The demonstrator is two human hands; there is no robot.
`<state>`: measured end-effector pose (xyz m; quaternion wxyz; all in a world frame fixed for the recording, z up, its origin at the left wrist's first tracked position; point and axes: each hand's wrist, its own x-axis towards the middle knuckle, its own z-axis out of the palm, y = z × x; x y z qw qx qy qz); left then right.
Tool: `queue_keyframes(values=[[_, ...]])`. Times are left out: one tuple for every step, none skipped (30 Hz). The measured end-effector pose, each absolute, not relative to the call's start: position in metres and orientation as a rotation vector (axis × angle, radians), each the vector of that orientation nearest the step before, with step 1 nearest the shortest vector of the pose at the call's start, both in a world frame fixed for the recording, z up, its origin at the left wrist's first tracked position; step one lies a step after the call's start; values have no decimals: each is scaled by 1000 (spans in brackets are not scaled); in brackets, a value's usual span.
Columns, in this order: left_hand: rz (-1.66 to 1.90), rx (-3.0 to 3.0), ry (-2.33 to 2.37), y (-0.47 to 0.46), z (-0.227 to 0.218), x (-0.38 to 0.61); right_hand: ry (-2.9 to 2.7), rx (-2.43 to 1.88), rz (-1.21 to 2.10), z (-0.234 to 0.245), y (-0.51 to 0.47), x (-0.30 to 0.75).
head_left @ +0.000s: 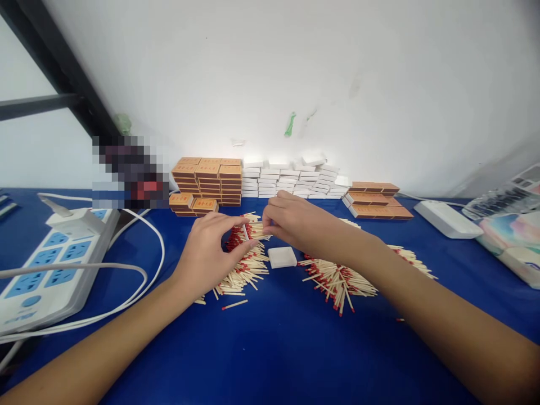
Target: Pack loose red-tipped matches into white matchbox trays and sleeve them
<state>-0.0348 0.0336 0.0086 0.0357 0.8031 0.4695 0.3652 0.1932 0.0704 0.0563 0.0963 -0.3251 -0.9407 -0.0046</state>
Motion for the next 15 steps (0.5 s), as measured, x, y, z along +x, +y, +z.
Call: queue_keyframes(values=[[1124,2466,1441,33,8,-35,-2759,-967,29,57,70,193],[1122,2463,1443,33,8,-35,-2729,-967,68,58,69,193],[1120,2460,1446,33,9,-35,-2701,-963,106,58,68,192],[1119,2456,1447,33,9,-35,-2681,-953,141,59,67,192],[1116,2452,1447,32,9,-34,-2670,-943,171,58,66,191],[1113,2449,1447,32,9,-34,-2667,-937,197,58,65,190],[1108,2445,1449,32,10,-34,-2668,-935,217,58,64,189],[1105,2440,1452,32,10,-34,-2668,-935,231,57,64,188],[1102,2435,1457,32,11,-34,-2667,-934,238,57,64,188],[1100,2430,1462,32,11,-34,-2660,-936,239,58,65,189],[1100,2428,1465,32,11,-33,-2648,-942,235,59,66,191],[1104,2426,1468,32,12,-33,-2627,-952,226,61,67,193],[1108,2425,1472,32,12,-34,-2600,-970,215,62,69,195],[1115,2424,1477,31,12,-34,-2576,-993,215,64,70,198],[1120,2423,1482,31,12,-34,-2561,-1018,232,66,71,199]])
